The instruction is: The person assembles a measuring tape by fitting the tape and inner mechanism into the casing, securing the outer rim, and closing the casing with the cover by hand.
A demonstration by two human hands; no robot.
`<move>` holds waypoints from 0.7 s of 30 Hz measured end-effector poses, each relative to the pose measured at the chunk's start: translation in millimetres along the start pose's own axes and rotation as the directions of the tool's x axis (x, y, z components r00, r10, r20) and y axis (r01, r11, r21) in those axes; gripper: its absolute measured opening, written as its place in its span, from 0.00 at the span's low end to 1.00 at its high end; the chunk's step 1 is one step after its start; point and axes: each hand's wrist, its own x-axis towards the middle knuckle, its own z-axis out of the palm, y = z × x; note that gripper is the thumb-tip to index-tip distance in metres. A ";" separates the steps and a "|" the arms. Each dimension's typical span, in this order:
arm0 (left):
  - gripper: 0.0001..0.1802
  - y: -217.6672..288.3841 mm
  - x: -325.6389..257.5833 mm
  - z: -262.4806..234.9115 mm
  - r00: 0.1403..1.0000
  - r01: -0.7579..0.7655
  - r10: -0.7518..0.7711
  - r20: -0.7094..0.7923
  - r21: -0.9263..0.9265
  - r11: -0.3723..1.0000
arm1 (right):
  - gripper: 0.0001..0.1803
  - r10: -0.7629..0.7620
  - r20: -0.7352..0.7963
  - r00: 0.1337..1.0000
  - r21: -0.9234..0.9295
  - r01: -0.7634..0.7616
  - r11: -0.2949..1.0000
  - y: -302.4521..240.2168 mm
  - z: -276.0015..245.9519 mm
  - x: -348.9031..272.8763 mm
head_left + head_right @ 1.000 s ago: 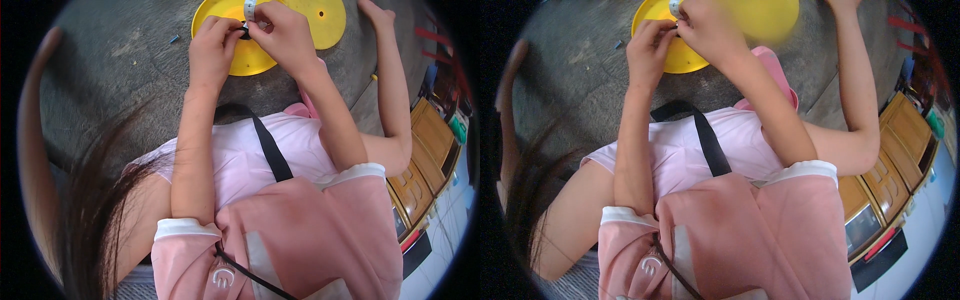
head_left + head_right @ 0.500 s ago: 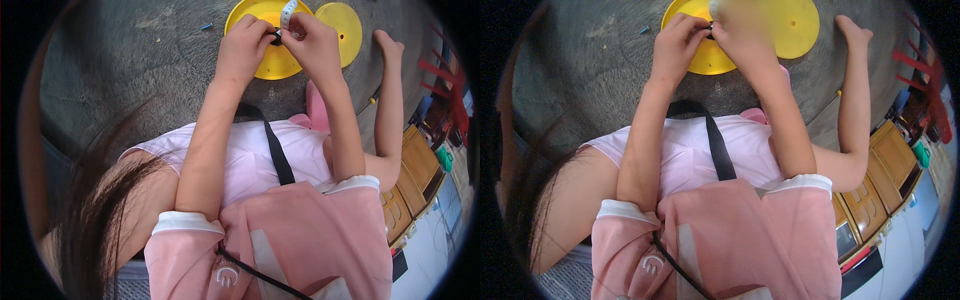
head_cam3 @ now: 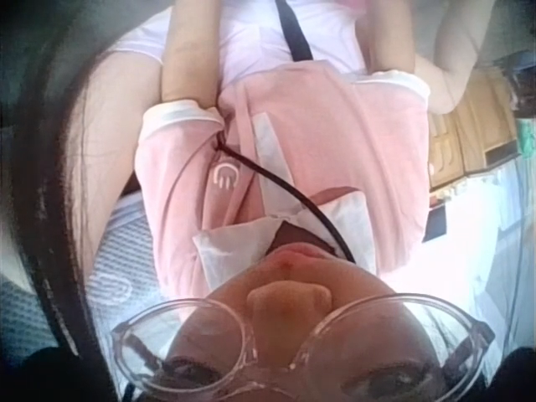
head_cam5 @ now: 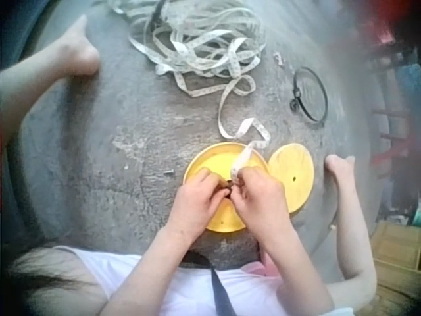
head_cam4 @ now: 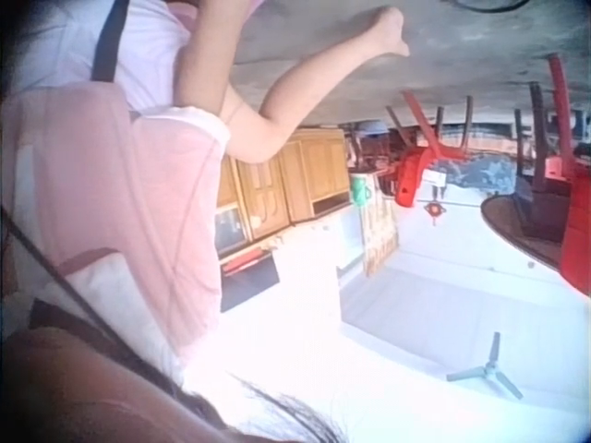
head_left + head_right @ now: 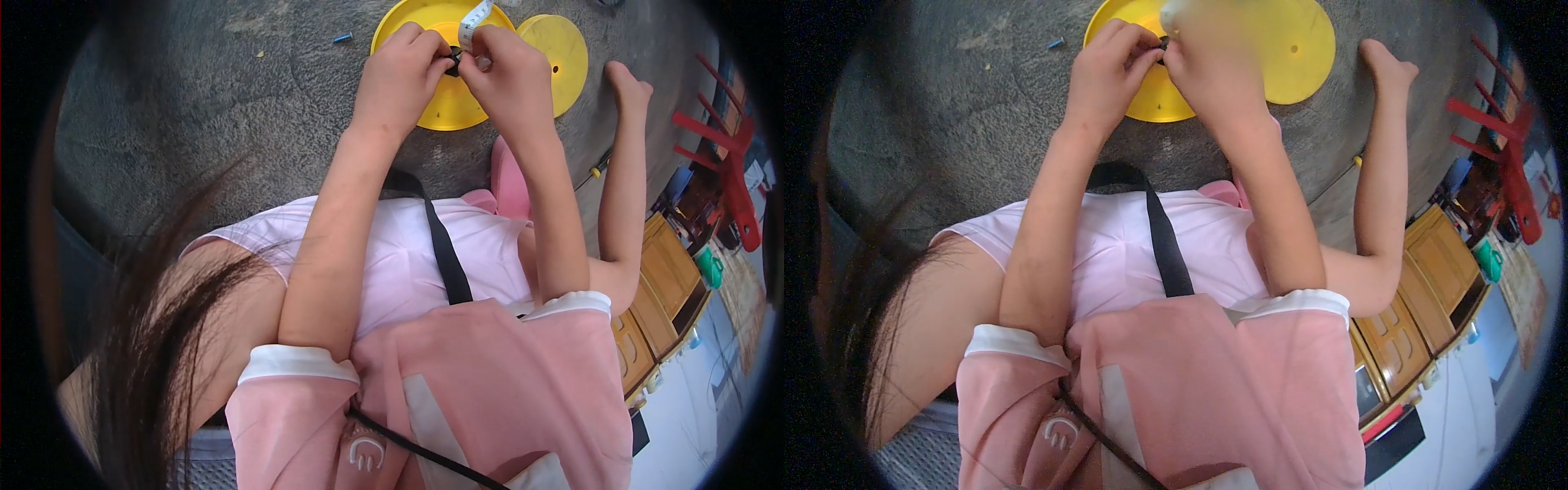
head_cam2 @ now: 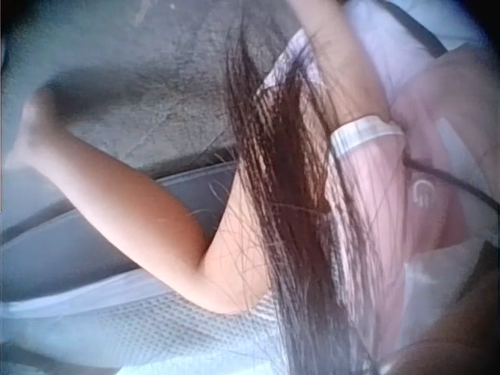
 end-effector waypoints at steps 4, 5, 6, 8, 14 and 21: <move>0.06 0.2 0.3 -0.2 1.000 -0.018 0.018 -0.009 0.007 1.000 | 0.08 0.089 0.042 0.995 0.071 -0.092 0.993 3.3 1.0 0.0; 0.06 0.2 0.0 -0.1 1.000 -0.019 0.019 -0.011 0.003 1.000 | 0.08 0.088 0.045 0.995 0.070 -0.091 0.993 3.8 0.2 0.6; 0.06 0.2 -0.2 0.1 1.000 -0.019 0.019 -0.013 -0.001 1.000 | 0.08 0.076 0.059 0.995 0.021 -0.077 0.997 4.1 -1.1 2.1; 0.06 -0.5 -0.2 0.6 1.000 -0.020 0.020 -0.021 -0.006 1.000 | 0.08 0.063 0.077 0.995 -0.029 -0.061 0.998 3.7 -3.3 5.7; 0.06 0.5 0.0 1.6 0.999 -0.018 0.018 -0.034 -0.003 1.000 | 0.08 -0.016 0.071 0.997 -0.119 0.025 0.993 2.7 -4.6 8.0; 0.07 1.6 -1.1 3.4 1.000 -0.011 0.011 -0.027 0.000 1.000 | 0.08 -0.017 0.059 0.998 -0.008 0.017 1.000 3.2 -6.7 0.9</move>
